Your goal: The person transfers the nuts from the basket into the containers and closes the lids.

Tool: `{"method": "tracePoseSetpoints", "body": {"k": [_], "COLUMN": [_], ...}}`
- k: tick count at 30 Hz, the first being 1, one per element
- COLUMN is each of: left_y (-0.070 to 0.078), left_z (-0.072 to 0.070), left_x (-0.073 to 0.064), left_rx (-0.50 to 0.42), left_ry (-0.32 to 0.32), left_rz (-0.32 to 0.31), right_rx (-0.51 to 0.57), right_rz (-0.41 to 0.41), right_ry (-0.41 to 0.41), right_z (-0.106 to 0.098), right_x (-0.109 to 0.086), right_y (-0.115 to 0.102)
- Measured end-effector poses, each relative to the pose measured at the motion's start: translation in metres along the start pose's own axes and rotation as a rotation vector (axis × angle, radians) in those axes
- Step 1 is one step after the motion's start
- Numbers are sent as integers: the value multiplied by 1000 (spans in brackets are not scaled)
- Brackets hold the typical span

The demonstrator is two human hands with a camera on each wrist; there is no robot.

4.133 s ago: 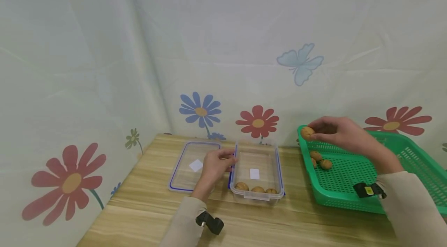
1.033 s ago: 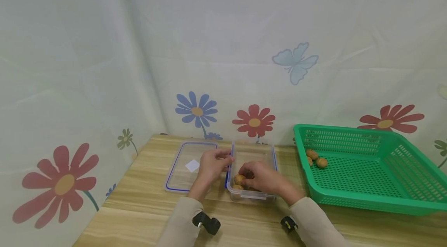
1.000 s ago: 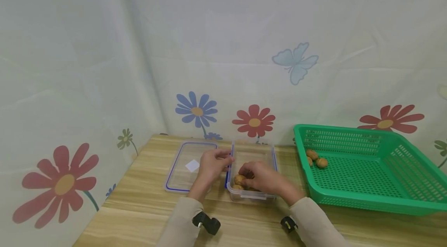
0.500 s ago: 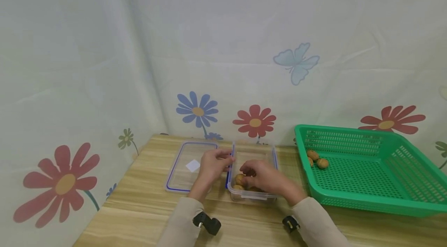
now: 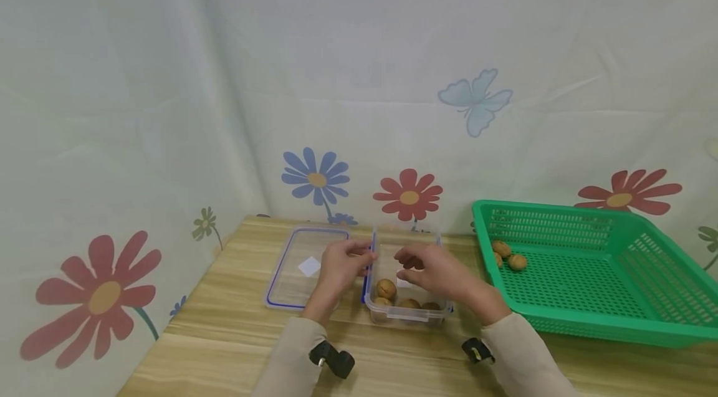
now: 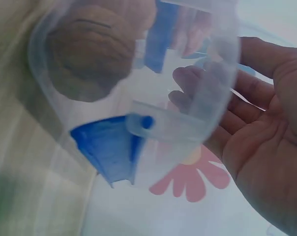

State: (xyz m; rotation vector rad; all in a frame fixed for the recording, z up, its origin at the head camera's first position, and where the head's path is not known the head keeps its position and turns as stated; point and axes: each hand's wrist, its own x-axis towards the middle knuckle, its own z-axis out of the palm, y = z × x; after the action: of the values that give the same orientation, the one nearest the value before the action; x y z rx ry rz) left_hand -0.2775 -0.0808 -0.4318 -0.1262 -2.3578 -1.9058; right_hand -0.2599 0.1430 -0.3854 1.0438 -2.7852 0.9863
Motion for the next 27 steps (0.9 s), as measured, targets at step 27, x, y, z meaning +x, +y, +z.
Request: {"method": "tracePoseSetpoints", "body": {"k": [27], "left_y": [-2], "left_z": [0], "left_x": [0], "left_rx": [-12], "left_ry": [20], "left_rz": [6], "right_rx": [-90], "right_rz": [61], "right_ry": [114], "right_z": [-132], "right_x": [-53], "right_y": [-27]}}
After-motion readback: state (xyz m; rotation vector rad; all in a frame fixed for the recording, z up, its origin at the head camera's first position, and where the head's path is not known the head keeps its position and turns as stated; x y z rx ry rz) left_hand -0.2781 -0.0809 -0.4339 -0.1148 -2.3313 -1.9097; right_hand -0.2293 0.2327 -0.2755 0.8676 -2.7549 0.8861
